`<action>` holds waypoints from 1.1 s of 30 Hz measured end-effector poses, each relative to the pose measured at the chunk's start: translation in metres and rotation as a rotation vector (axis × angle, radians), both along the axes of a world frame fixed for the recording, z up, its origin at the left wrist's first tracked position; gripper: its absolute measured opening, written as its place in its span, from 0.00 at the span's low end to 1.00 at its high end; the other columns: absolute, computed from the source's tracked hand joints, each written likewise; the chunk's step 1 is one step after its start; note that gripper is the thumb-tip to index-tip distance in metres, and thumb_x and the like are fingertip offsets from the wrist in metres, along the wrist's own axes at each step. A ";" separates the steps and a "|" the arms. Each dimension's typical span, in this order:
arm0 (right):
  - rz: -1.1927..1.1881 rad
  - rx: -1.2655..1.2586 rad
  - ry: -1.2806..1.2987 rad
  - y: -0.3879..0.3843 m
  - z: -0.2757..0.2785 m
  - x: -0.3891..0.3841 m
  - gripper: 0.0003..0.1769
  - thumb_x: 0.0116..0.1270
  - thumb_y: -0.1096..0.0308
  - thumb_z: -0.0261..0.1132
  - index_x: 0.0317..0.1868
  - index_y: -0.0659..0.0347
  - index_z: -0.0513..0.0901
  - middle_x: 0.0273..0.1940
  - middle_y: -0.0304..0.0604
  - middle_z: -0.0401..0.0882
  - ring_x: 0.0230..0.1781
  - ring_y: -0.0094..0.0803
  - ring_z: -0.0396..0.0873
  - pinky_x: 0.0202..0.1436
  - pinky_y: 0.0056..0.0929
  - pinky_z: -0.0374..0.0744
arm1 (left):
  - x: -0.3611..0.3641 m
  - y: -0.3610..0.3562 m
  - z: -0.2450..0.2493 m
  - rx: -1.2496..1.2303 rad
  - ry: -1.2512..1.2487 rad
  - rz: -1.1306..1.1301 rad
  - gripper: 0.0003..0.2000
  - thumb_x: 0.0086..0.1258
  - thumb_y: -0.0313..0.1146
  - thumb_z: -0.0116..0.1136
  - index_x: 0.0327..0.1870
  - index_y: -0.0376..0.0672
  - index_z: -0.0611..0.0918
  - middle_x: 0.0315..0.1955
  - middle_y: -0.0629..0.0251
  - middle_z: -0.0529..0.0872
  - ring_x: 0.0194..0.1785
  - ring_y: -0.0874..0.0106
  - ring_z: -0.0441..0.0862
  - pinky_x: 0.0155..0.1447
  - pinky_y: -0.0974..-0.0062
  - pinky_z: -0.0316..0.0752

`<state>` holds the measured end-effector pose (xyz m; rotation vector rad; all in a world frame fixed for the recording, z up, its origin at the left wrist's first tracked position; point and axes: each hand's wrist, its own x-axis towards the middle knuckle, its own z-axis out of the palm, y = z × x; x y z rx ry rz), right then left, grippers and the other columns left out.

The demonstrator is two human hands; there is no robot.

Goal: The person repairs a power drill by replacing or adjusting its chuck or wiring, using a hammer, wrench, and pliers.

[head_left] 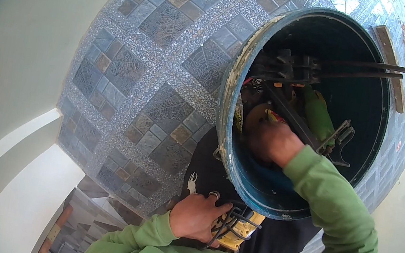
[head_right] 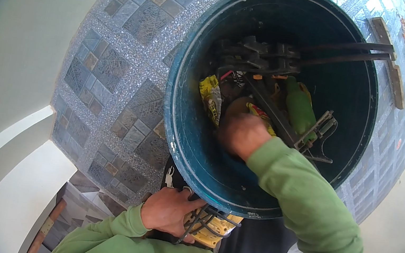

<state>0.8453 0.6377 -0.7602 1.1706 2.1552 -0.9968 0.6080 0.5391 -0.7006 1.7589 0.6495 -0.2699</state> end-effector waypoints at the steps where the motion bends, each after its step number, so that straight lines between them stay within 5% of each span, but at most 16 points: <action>1: 0.026 0.040 0.031 -0.007 -0.018 -0.003 0.14 0.69 0.64 0.57 0.49 0.60 0.84 0.38 0.61 0.83 0.39 0.45 0.86 0.45 0.50 0.83 | -0.001 0.000 0.000 -0.004 -0.002 0.000 0.49 0.34 0.65 0.76 0.63 0.51 0.78 0.34 0.52 0.79 0.29 0.54 0.82 0.36 0.59 0.78; 3: 0.075 0.523 -0.249 -0.012 -0.048 -0.011 0.16 0.68 0.67 0.57 0.51 0.68 0.80 0.34 0.58 0.83 0.34 0.40 0.87 0.33 0.43 0.85 | -0.001 0.001 0.000 0.002 -0.008 -0.008 0.50 0.35 0.66 0.75 0.64 0.51 0.78 0.35 0.51 0.79 0.29 0.54 0.83 0.36 0.59 0.78; 6: -0.086 0.454 -0.291 -0.001 -0.051 -0.020 0.17 0.65 0.70 0.58 0.51 0.74 0.78 0.31 0.54 0.83 0.30 0.38 0.87 0.22 0.38 0.82 | -0.003 -0.002 -0.006 0.010 -0.056 0.017 0.50 0.35 0.67 0.75 0.65 0.51 0.77 0.36 0.50 0.79 0.30 0.54 0.83 0.36 0.59 0.79; 10: 0.084 0.404 -0.349 -0.004 -0.062 -0.014 0.16 0.66 0.70 0.57 0.50 0.71 0.78 0.31 0.50 0.84 0.32 0.39 0.87 0.27 0.40 0.83 | -0.003 0.000 -0.002 0.010 -0.038 -0.003 0.50 0.36 0.67 0.75 0.65 0.51 0.77 0.36 0.50 0.79 0.30 0.54 0.83 0.37 0.59 0.79; 13: -0.093 0.413 -0.252 -0.004 -0.070 -0.006 0.13 0.67 0.69 0.56 0.48 0.64 0.81 0.33 0.48 0.85 0.32 0.39 0.86 0.32 0.39 0.83 | -0.004 0.000 -0.003 -0.013 -0.030 -0.003 0.50 0.36 0.67 0.75 0.65 0.50 0.77 0.36 0.49 0.79 0.30 0.54 0.84 0.37 0.59 0.79; 15: -0.031 0.153 -0.198 0.009 -0.030 -0.009 0.12 0.69 0.70 0.55 0.42 0.58 0.86 0.39 0.48 0.87 0.42 0.41 0.87 0.40 0.38 0.84 | -0.005 -0.002 -0.004 0.005 -0.045 0.011 0.50 0.35 0.67 0.75 0.65 0.50 0.77 0.36 0.49 0.79 0.30 0.54 0.84 0.37 0.59 0.79; 18: 0.167 0.174 -0.188 0.006 0.004 -0.008 0.11 0.68 0.67 0.56 0.38 0.54 0.87 0.37 0.46 0.86 0.41 0.39 0.87 0.39 0.37 0.84 | -0.003 -0.001 -0.003 -0.003 -0.031 -0.004 0.50 0.35 0.66 0.75 0.64 0.50 0.77 0.36 0.49 0.79 0.29 0.54 0.83 0.36 0.59 0.79; 28: 0.087 0.179 -0.104 -0.026 0.054 0.008 0.13 0.68 0.65 0.55 0.47 0.62 0.80 0.33 0.51 0.84 0.30 0.41 0.87 0.30 0.39 0.83 | -0.001 0.002 0.001 0.014 -0.041 0.016 0.48 0.36 0.65 0.75 0.63 0.50 0.78 0.36 0.50 0.79 0.28 0.54 0.83 0.35 0.60 0.79; 30: 0.093 0.209 -0.105 -0.031 0.050 0.009 0.13 0.68 0.65 0.55 0.47 0.63 0.79 0.32 0.50 0.84 0.30 0.41 0.87 0.30 0.39 0.83 | 0.001 0.006 0.005 -0.005 0.000 -0.041 0.48 0.36 0.61 0.77 0.61 0.41 0.79 0.41 0.48 0.80 0.31 0.55 0.85 0.38 0.62 0.81; 33: 0.107 0.228 -0.110 -0.030 0.050 0.006 0.13 0.67 0.66 0.56 0.46 0.64 0.79 0.30 0.49 0.84 0.29 0.40 0.87 0.29 0.38 0.83 | 0.001 0.006 0.005 0.017 -0.014 -0.030 0.48 0.36 0.61 0.76 0.61 0.41 0.79 0.41 0.48 0.81 0.30 0.55 0.85 0.37 0.62 0.81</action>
